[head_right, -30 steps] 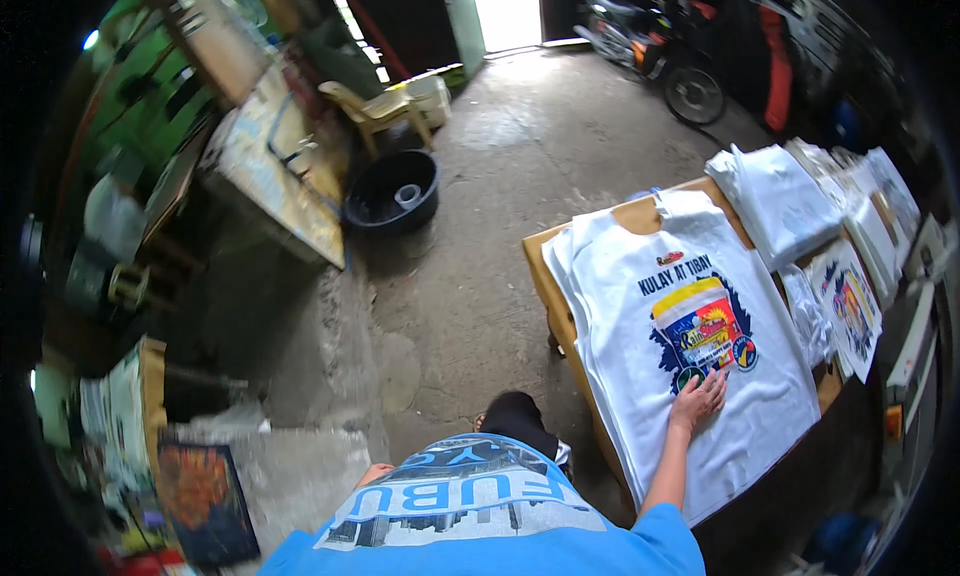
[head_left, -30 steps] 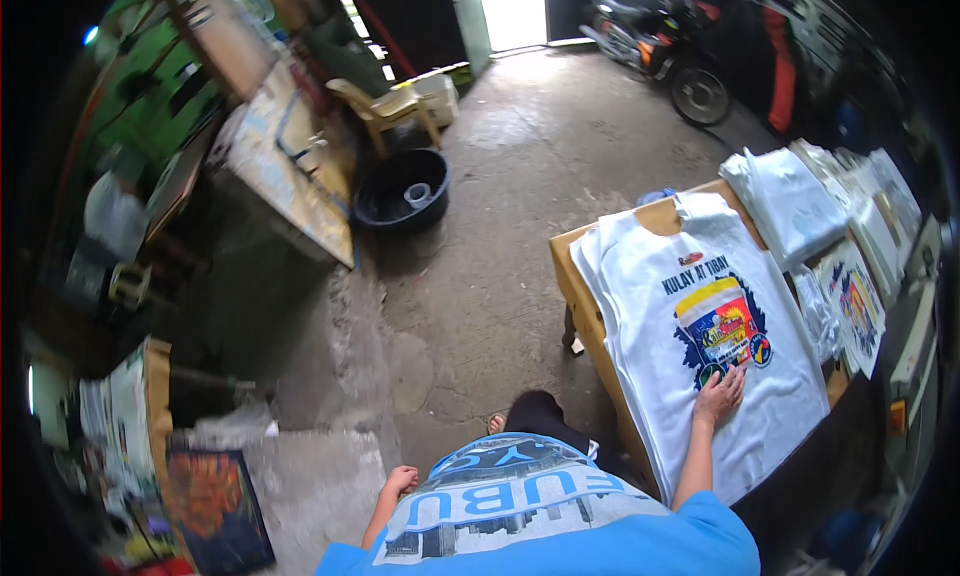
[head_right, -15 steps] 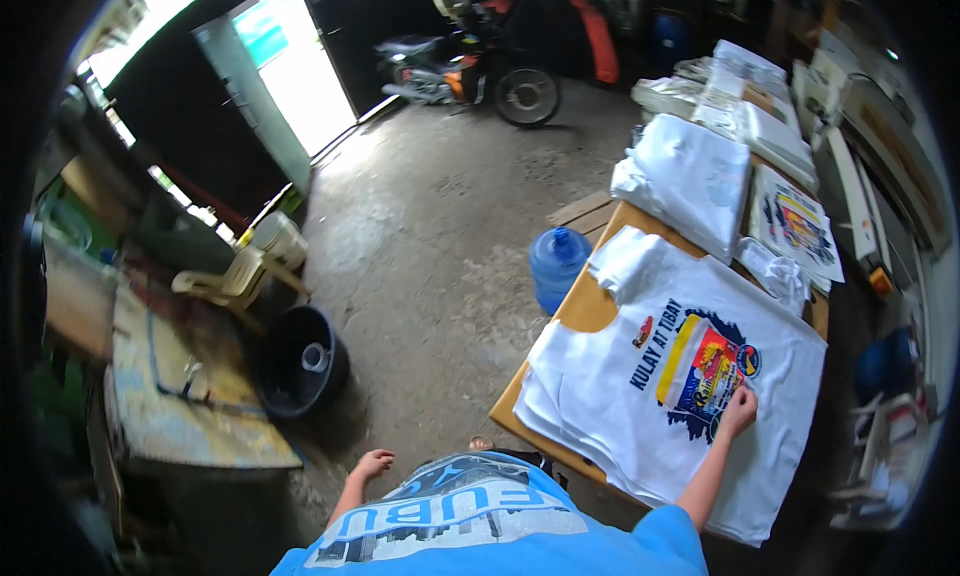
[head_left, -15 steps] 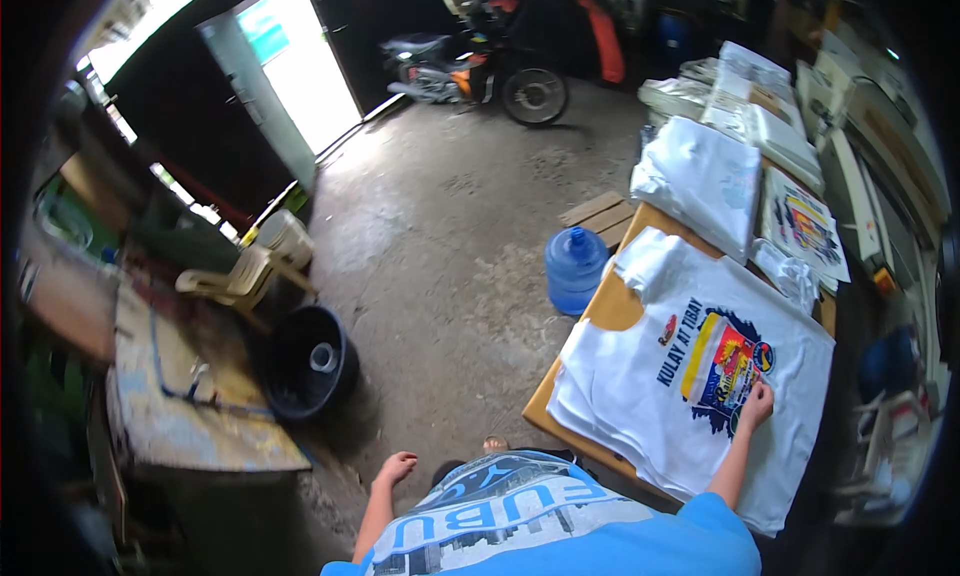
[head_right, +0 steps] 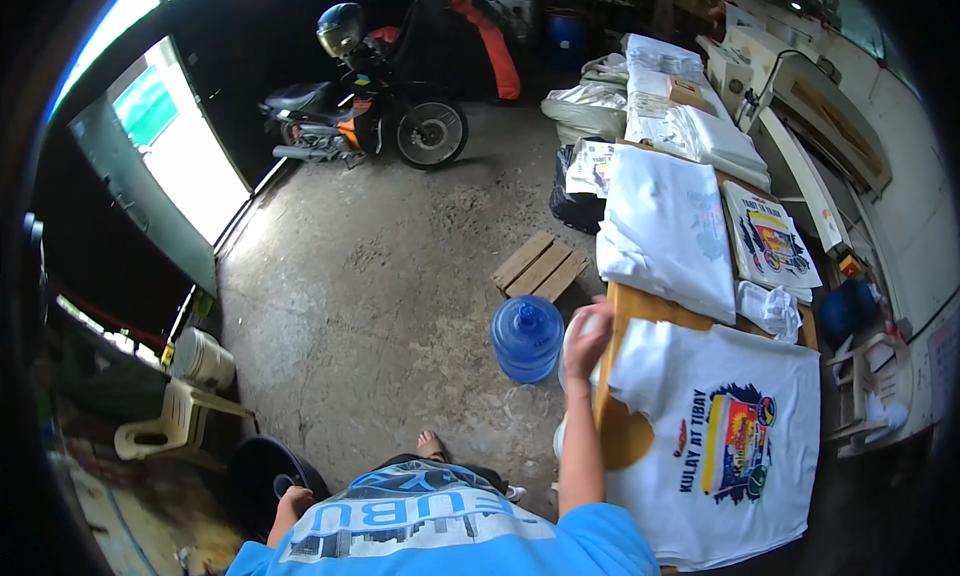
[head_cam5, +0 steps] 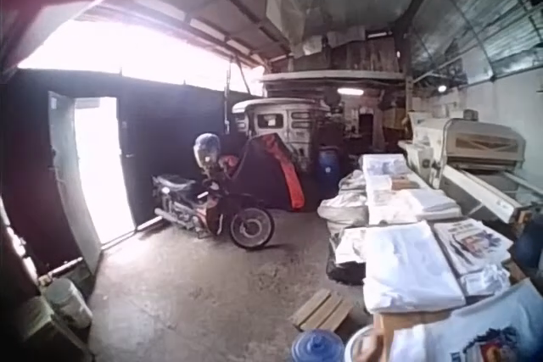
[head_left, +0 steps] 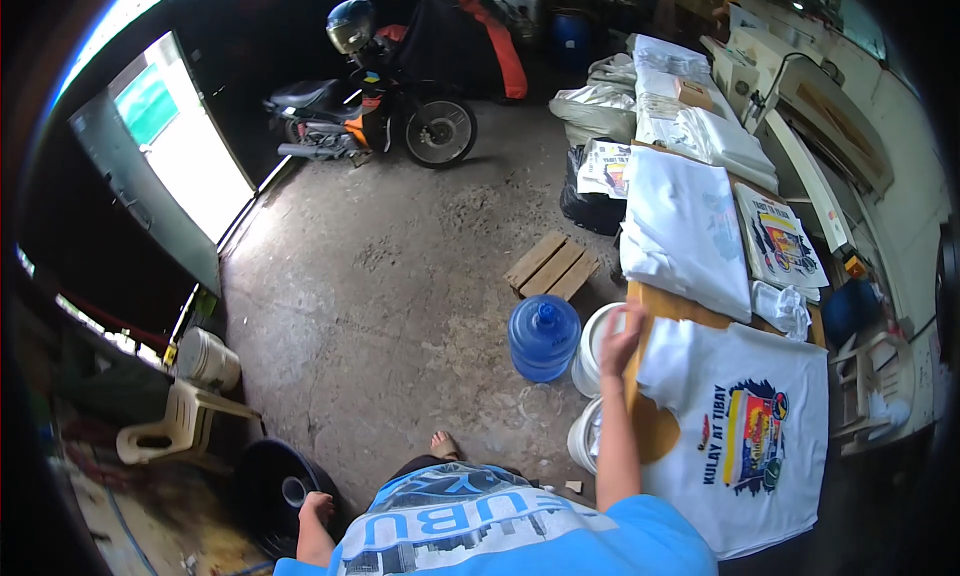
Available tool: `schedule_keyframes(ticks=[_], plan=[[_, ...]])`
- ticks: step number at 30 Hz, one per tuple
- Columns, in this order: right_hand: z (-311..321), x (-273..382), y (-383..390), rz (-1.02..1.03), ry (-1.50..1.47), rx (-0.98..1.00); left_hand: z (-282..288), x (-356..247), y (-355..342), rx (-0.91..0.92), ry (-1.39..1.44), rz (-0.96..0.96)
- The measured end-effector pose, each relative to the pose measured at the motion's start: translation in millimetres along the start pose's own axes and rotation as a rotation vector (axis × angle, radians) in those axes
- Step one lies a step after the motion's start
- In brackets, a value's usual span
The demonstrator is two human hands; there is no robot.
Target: The person is preparing and placing shirts onto a screen printing machine.
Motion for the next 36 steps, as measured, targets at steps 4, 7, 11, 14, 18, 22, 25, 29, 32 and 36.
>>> schedule_keyframes(ticks=[4, 7, 11, 14, 18, 22, 25, 29, 32, 36], plan=[[-101.8, 24.9, 69.5, 0.100, -0.199, 0.388, 36.0, -161.7, -93.8, 0.029, -0.189, -0.213], [-136.2, 24.1, 106.5, -0.082, -0.051, 0.640, 51.3, -350.5, -78.6, 0.075, -0.241, -0.595], [-143.4, -35.0, 85.2, -0.340, 0.208, 0.571, 38.7, -539.2, -57.8, 0.066, -0.280, -0.895], [-166.6, -81.6, 42.2, -0.530, 0.398, 0.338, 15.0, -642.5, -77.4, 0.210, -0.329, -1.023], [-281.7, -86.0, -58.3, -0.451, 0.365, 0.139, 30.2, -694.0, -129.3, 0.527, -0.323, -0.538], [-460.0, -84.6, -143.5, -0.470, 0.065, 0.415, 26.3, -761.8, -176.8, 0.631, -0.319, -0.337], [-575.9, -66.2, -184.2, -0.109, -0.088, 0.712, -3.3, -815.2, -179.7, 0.622, -0.343, -0.514], [-692.2, -53.8, -226.6, -0.054, -0.177, 1.120, -12.7, -892.0, -183.7, 0.521, -0.332, -0.745], [-767.1, -87.4, -235.2, -0.060, -0.111, 1.254, 11.4, -963.0, -192.8, 0.409, -0.392, -0.903], [-820.4, -157.0, -275.1, -0.199, 0.053, 1.376, 43.2, -1099.4, -171.2, 0.274, -0.523, -1.119]])
Point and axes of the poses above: each hand's wrist, its own y-axis away from the middle knuckle, its own z-axis out of the back of the hand, x = y × z, the point moved 1 cm from there along -y, towards the middle knuckle, and after that the axes turned 1 degree about z, right-handed, at the moved point
